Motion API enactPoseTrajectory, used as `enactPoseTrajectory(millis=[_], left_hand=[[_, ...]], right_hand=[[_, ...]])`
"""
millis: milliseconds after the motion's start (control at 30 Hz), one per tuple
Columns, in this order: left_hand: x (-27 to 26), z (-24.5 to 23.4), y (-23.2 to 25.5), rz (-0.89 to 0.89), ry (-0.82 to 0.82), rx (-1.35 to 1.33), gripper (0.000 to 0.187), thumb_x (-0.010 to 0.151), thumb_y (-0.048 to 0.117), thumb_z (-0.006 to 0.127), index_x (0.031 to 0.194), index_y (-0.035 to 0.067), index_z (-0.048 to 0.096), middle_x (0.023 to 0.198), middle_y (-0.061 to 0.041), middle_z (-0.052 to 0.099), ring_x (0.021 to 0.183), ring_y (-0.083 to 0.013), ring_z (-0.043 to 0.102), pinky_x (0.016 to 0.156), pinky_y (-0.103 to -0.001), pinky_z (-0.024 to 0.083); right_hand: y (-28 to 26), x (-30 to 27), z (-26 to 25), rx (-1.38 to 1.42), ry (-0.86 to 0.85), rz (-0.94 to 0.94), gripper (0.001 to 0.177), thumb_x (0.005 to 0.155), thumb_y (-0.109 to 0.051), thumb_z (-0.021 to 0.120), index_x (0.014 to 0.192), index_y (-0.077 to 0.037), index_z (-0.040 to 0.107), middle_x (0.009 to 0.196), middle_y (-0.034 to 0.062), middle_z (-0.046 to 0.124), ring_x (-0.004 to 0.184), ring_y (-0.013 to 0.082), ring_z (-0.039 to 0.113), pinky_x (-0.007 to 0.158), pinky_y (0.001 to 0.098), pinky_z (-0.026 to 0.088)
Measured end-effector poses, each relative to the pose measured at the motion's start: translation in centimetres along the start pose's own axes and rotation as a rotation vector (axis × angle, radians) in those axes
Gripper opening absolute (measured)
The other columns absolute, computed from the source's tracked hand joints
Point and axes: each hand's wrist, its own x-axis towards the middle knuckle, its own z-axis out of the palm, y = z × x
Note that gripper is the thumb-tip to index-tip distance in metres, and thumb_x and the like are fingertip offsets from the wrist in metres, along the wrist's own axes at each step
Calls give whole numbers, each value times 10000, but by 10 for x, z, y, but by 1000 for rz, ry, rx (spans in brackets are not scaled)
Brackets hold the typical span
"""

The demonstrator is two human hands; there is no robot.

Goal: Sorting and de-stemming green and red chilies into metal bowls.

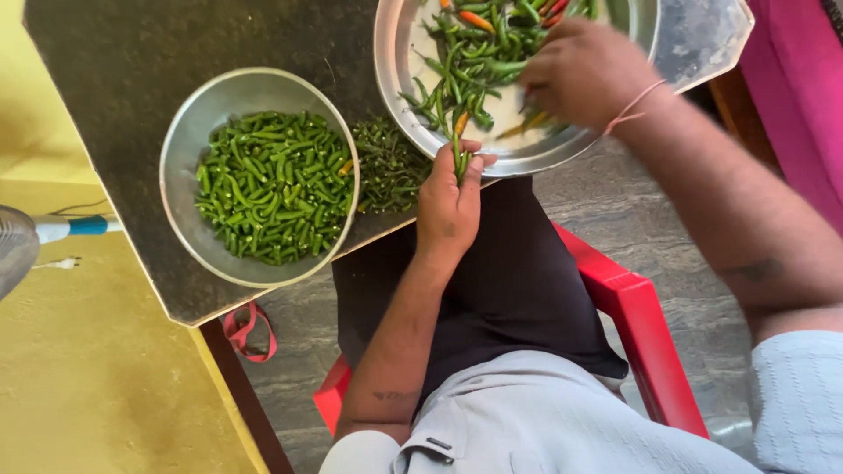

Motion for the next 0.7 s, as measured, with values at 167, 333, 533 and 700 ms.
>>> enactPoseTrajectory(millis=[167, 333, 533, 700], left_hand=[[-2, 0, -1, 23, -8, -98, 203, 1086, 167, 538, 1234, 33, 574, 1090, -116, 787, 1029, -176, 745, 946, -322, 566], [-4, 2, -13, 26, -21, -205, 196, 1103, 153, 530, 1244, 21, 562, 1125, -115, 777, 1061, -151, 704, 992, -308, 533], [-4, 4, -20, 47, -25, -322, 182, 1114, 138, 523, 1254, 24, 547, 1170, -106, 760, 1101, -133, 673, 1036, -297, 508], [-5, 2, -27, 44, -27, -357, 167, 1122, 136, 524, 1242, 24, 552, 1190, -113, 758, 1102, -130, 658, 1044, -293, 495]], right_hand=[[27, -27, -12, -141, 15, 226, 74, 933, -193, 757, 980, -214, 809, 906, -7, 730, 899, 193, 688, 843, 376, 539], [14, -20, -13, -104, 127, 203, 176, 890, -170, 709, 1034, -201, 805, 958, -5, 735, 896, 198, 689, 838, 369, 544], [3, -6, 3, -398, 157, 227, 152, 846, -279, 769, 984, -244, 820, 921, -8, 720, 947, 202, 700, 777, 371, 515], [12, -9, 5, -266, 80, 282, 129, 872, -292, 782, 960, -207, 826, 829, 19, 719, 866, 243, 699, 761, 418, 528]])
